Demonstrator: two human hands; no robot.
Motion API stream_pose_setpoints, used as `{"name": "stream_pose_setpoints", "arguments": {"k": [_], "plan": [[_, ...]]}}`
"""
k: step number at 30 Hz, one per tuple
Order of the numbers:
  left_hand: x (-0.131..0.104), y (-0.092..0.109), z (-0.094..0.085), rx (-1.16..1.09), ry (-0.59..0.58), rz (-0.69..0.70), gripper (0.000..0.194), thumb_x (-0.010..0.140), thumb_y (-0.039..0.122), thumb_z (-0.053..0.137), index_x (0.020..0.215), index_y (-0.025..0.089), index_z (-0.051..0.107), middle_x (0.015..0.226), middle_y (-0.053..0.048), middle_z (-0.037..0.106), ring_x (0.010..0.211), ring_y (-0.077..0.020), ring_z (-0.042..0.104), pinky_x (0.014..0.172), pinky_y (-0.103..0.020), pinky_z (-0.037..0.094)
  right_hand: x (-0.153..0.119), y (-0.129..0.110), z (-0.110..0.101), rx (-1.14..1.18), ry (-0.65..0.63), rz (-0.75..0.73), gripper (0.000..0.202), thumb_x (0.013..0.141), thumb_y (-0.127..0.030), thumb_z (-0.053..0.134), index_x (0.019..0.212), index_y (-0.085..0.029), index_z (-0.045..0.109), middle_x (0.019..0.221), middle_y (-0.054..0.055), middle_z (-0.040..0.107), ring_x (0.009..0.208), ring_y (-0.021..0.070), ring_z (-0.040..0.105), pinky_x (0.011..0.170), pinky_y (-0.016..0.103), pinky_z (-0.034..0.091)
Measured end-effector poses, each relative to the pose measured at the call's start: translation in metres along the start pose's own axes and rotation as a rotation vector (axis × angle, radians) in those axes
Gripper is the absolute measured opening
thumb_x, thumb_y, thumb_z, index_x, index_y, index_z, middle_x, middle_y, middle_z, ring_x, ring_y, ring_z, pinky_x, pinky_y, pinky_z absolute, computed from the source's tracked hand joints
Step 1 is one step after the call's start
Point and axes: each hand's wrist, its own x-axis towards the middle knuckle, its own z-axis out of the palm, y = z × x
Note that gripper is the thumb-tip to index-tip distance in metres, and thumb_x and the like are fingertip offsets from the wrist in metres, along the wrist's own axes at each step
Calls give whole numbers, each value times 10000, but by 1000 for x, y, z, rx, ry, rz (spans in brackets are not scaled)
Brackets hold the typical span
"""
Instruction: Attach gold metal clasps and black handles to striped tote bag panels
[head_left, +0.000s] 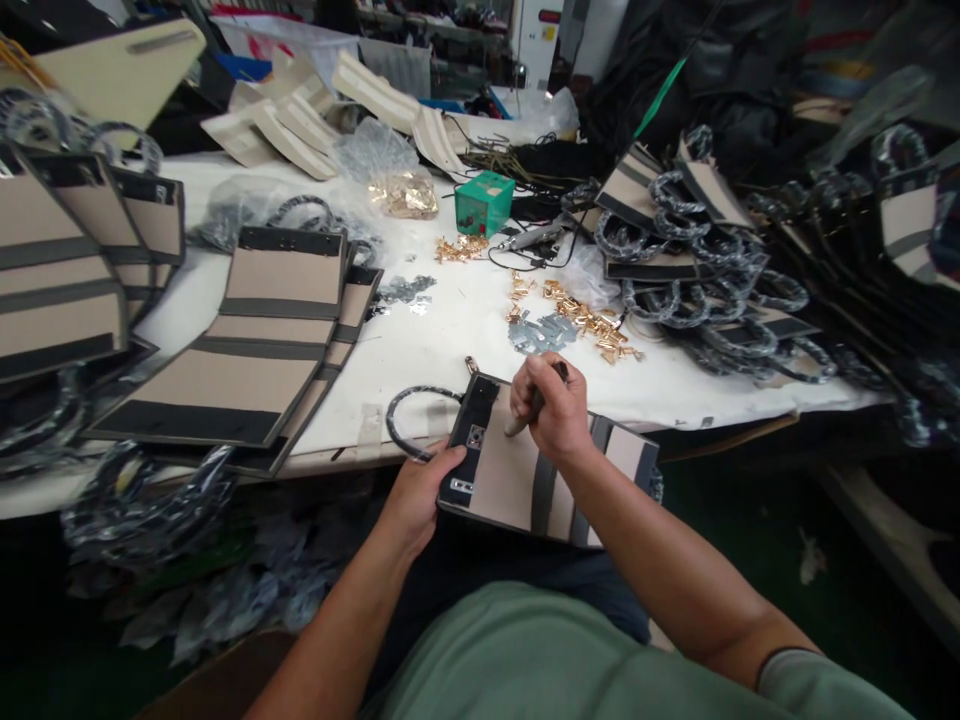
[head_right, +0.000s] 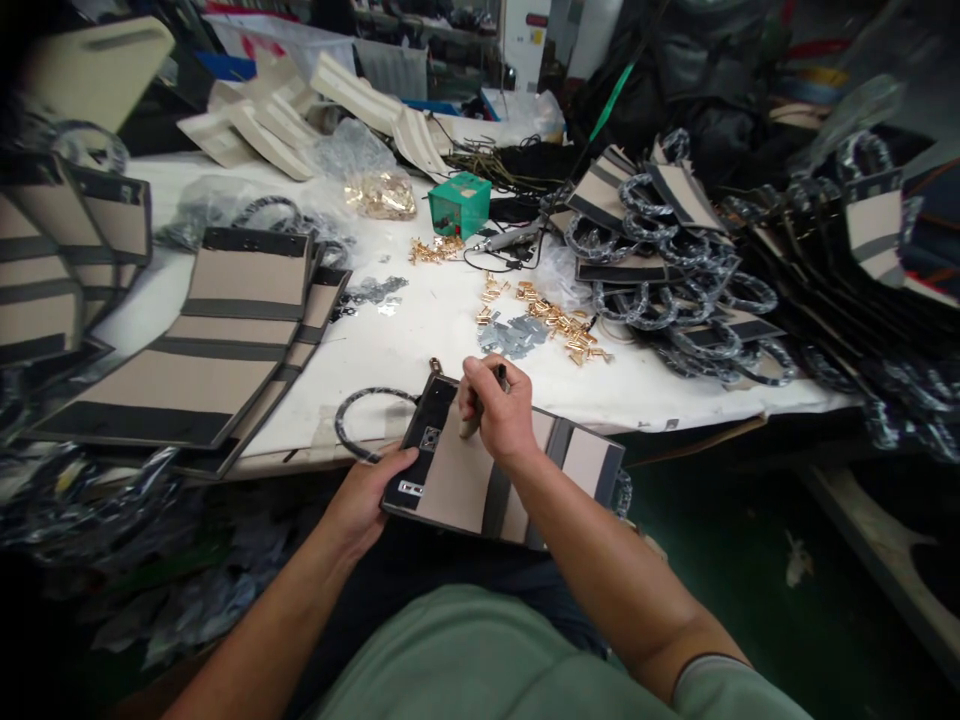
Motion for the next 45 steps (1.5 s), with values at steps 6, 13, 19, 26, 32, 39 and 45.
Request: {"name": "stream_pose_setpoints", "arguments": {"k": [6, 13, 19, 26, 32, 39, 45], "plan": [[-27, -38, -3, -85, 35, -100, 379, 645, 339, 866, 967, 156, 790, 927, -103, 799, 790, -261, 761, 633, -289, 568, -41, -15, -43, 137, 110, 111, 413, 840, -452, 733, 644, -218, 454, 540, -70, 436, 389, 82, 409, 370, 232, 337], [-24, -47, 8, -115, 83, -61, 311, 640, 270, 845, 920, 157, 771, 896, -64, 796, 760, -218, 754, 675, -277, 580, -47, -18, -46, 134, 108, 81, 405, 849, -448, 724, 656, -221, 449, 543, -72, 444, 389, 82, 431, 377, 230, 340], [-22, -39, 20, -122, 151, -1, 509, 631, 206, 832, 1132, 207, 743, 991, -37, 799, 873, -231, 761, 749, -286, 594, -23, -10, -36, 73, 132, -11, 413, 862, -468, 719, 662, -228, 449, 548, -72, 478, 407, 87, 454, 398, 231, 364], [-5, -35, 16, -73, -3, -143, 369, 668, 234, 792, 1033, 179, 778, 977, -78, 802, 850, -268, 768, 719, -325, 612, 3, 1, -33, -175, 80, -21, 418, 856, -528, 715, 679, -224, 488, 533, -72, 507, 417, 81, 462, 426, 228, 388], [5, -43, 8, -42, -51, -117, 429, 678, 271, 843, 1083, 158, 758, 968, -87, 802, 845, -261, 768, 750, -328, 611, 34, 16, -34, -77, 63, 303, 368, 809, -495, 733, 783, -228, 481, 581, -89, 492, 420, 75, 439, 370, 202, 364], [8, -50, 8, -87, -29, -54, 450, 683, 274, 851, 1097, 130, 747, 925, -83, 801, 819, -242, 764, 773, -327, 605, 45, -3, -40, -583, -273, 372, 346, 841, -519, 675, 799, -194, 566, 631, -44, 559, 505, 96, 489, 476, 222, 382], [14, -47, 13, -106, 18, -50, 488, 648, 266, 863, 1100, 122, 745, 895, -74, 796, 775, -223, 750, 730, -308, 588, 61, -14, -28, -1410, -553, 198, 386, 816, -566, 670, 897, -197, 746, 933, 68, 749, 862, 214, 649, 701, 283, 425]]}}
